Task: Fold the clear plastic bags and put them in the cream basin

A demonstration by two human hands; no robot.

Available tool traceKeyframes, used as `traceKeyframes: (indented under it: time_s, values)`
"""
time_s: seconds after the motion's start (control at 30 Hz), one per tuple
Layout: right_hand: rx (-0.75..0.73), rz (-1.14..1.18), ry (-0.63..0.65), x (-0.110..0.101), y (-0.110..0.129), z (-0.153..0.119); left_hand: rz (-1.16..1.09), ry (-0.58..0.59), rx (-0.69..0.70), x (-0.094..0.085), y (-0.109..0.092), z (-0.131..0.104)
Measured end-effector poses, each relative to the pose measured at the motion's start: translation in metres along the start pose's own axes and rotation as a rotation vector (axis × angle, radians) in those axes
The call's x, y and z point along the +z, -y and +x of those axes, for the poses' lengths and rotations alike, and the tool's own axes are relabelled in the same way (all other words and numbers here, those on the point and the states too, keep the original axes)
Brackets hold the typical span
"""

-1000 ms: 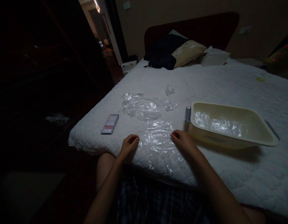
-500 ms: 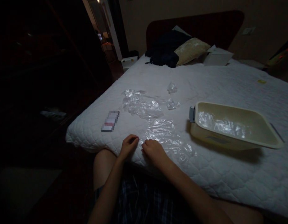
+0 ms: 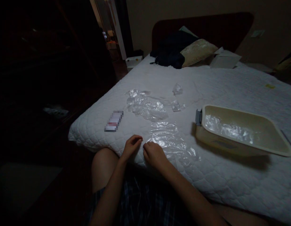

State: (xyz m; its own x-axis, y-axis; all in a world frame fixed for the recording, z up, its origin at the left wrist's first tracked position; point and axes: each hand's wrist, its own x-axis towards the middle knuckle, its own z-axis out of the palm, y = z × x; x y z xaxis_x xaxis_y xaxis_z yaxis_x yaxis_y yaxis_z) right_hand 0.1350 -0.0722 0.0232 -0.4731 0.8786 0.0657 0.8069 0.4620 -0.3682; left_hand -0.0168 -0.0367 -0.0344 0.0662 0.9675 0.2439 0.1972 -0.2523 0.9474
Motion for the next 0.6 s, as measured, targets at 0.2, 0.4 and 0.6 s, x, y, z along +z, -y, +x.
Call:
traceKeyframes:
  time_s: [0.2,0.4,0.6]
  values:
    - [0.129,0.620,-0.092,-0.007,-0.018,-0.002,0.071,0.090,0.180,0.003,-0.005,0.001]
    - [0.139,0.888,-0.096,-0.018,-0.029,-0.003,0.285,0.158,0.226,0.011,-0.015,0.009]
    - [0.222,0.893,-0.121,-0.028,-0.038,-0.004,0.395,0.165,0.206,0.014,-0.019,0.015]
